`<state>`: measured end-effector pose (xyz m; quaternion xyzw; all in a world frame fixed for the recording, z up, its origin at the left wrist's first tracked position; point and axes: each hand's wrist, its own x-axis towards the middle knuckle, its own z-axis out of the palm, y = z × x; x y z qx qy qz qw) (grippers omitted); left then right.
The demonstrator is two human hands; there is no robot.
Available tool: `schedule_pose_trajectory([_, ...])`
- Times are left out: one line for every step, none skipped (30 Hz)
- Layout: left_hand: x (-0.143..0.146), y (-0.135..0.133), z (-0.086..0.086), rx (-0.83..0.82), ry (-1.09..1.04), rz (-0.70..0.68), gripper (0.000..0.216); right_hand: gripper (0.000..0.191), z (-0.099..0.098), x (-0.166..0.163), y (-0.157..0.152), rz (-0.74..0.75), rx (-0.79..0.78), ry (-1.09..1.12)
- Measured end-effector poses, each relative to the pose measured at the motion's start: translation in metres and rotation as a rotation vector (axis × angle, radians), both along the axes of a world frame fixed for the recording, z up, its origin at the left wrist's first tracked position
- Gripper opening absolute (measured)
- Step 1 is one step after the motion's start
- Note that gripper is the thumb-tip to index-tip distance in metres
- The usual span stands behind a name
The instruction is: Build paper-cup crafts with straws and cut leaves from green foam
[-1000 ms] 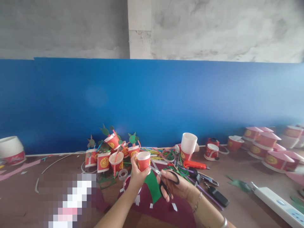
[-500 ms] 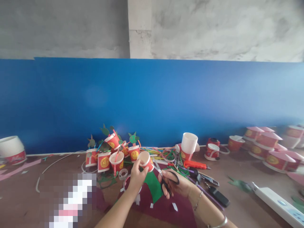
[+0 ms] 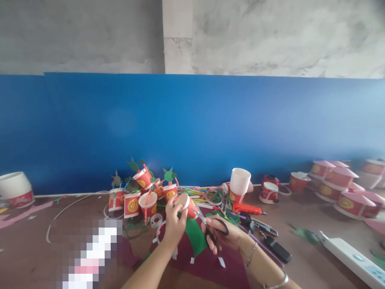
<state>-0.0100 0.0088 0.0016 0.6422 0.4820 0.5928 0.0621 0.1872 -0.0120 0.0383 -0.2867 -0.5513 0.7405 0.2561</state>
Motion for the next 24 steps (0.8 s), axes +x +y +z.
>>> schedule_pose_trajectory([0.0, -0.001, 0.001, 0.025, 0.039, 0.027, 0.011, 0.047, 0.0, 0.0, 0.0, -0.002, 0.0, -0.002])
schedule_pose_trajectory([0.0, -0.002, 0.003, 0.036, 0.082, 0.05, 0.012, 0.047, 0.001, 0.0, 0.0, -0.005, 0.001, -0.003])
schedule_pose_trajectory([0.0, -0.004, 0.005, 0.037, 0.12, 0.072, 0.014, 0.047, 0.001, 0.0, 0.0, -0.009, 0.003, -0.004])
schedule_pose_trajectory([0.0, -0.006, 0.008, 0.035, 0.152, 0.091, 0.014, 0.047, 0.001, 0.001, 0.0, -0.011, 0.006, -0.006])
schedule_pose_trajectory([0.001, -0.008, 0.01, 0.031, 0.176, 0.11, 0.015, 0.047, 0.0, 0.001, 0.0, -0.011, 0.009, -0.008])
schedule_pose_trajectory([0.001, -0.01, 0.013, 0.028, 0.193, 0.125, 0.015, 0.047, 0.0, 0.001, 0.001, -0.014, 0.011, -0.01])
schedule_pose_trajectory([0.001, -0.011, 0.015, 0.025, 0.205, 0.134, 0.015, 0.047, 0.0, 0.001, 0.001, -0.018, 0.012, -0.012])
schedule_pose_trajectory([0.002, -0.012, 0.017, 0.022, 0.214, 0.134, 0.015, 0.047, -0.001, 0.001, 0.001, -0.023, 0.012, -0.014])
schedule_pose_trajectory([0.002, -0.013, 0.018, 0.012, 0.216, 0.124, 0.016, 0.047, -0.001, 0.001, 0.001, -0.027, 0.011, -0.015])
schedule_pose_trajectory([0.002, -0.014, 0.019, -0.002, 0.215, 0.106, 0.017, 0.047, -0.001, 0.001, 0.001, -0.03, 0.008, -0.014])
schedule_pose_trajectory([0.003, -0.015, 0.019, -0.021, 0.209, 0.087, 0.018, 0.048, -0.001, 0.0, 0.001, -0.031, 0.006, -0.012])
schedule_pose_trajectory([0.003, -0.015, 0.02, -0.041, 0.202, 0.069, 0.02, 0.048, -0.001, 0.0, 0.001, -0.029, 0.004, -0.011])
schedule_pose_trajectory([0.004, -0.016, 0.02, -0.059, 0.195, 0.056, 0.021, 0.048, -0.001, 0.0, 0.001, -0.027, 0.004, -0.009])
schedule_pose_trajectory([0.004, -0.017, 0.02, -0.078, 0.189, 0.049, 0.022, 0.049, -0.001, 0.0, 0.0, -0.026, 0.004, -0.006])
schedule_pose_trajectory([0.004, -0.017, 0.02, -0.099, 0.184, 0.048, 0.023, 0.049, -0.001, 0.0, 0.0, -0.025, 0.004, -0.004])
schedule_pose_trajectory([0.005, -0.018, 0.02, -0.123, 0.181, 0.051, 0.023, 0.049, -0.001, 0.0, 0.0, -0.026, 0.006, 0.0])
schedule_pose_trajectory([0.005, -0.019, 0.02, -0.156, 0.177, 0.055, 0.023, 0.05, -0.001, 0.0, 0.0, -0.027, 0.006, 0.002])
schedule_pose_trajectory([0.005, -0.02, 0.02, -0.193, 0.172, 0.058, 0.023, 0.049, -0.001, 0.0, 0.0, -0.03, 0.006, 0.003])
schedule_pose_trajectory([0.005, -0.02, 0.021, -0.231, 0.167, 0.058, 0.023, 0.049, -0.001, 0.0, 0.0, -0.032, 0.006, 0.002])
schedule_pose_trajectory([0.005, -0.021, 0.021, -0.261, 0.159, 0.05, 0.023, 0.048, 0.0, 0.001, 0.0, -0.034, 0.006, -0.001])
schedule_pose_trajectory([0.005, -0.021, 0.021, -0.277, 0.147, 0.036, 0.023, 0.048, 0.0, 0.001, 0.0, -0.034, 0.005, -0.004])
schedule_pose_trajectory([0.005, -0.021, 0.021, -0.279, 0.131, 0.016, 0.024, 0.047, 0.0, 0.001, 0.0, -0.034, 0.007, -0.006])
schedule_pose_trajectory([0.005, -0.021, 0.022, -0.268, 0.113, -0.007, 0.024, 0.047, 0.0, 0.001, 0.0, -0.033, 0.009, -0.008])
schedule_pose_trajectory([0.006, -0.02, 0.022, -0.25, 0.097, -0.028, 0.024, 0.048, 0.0, 0.001, 0.0, -0.032, 0.012, -0.007])
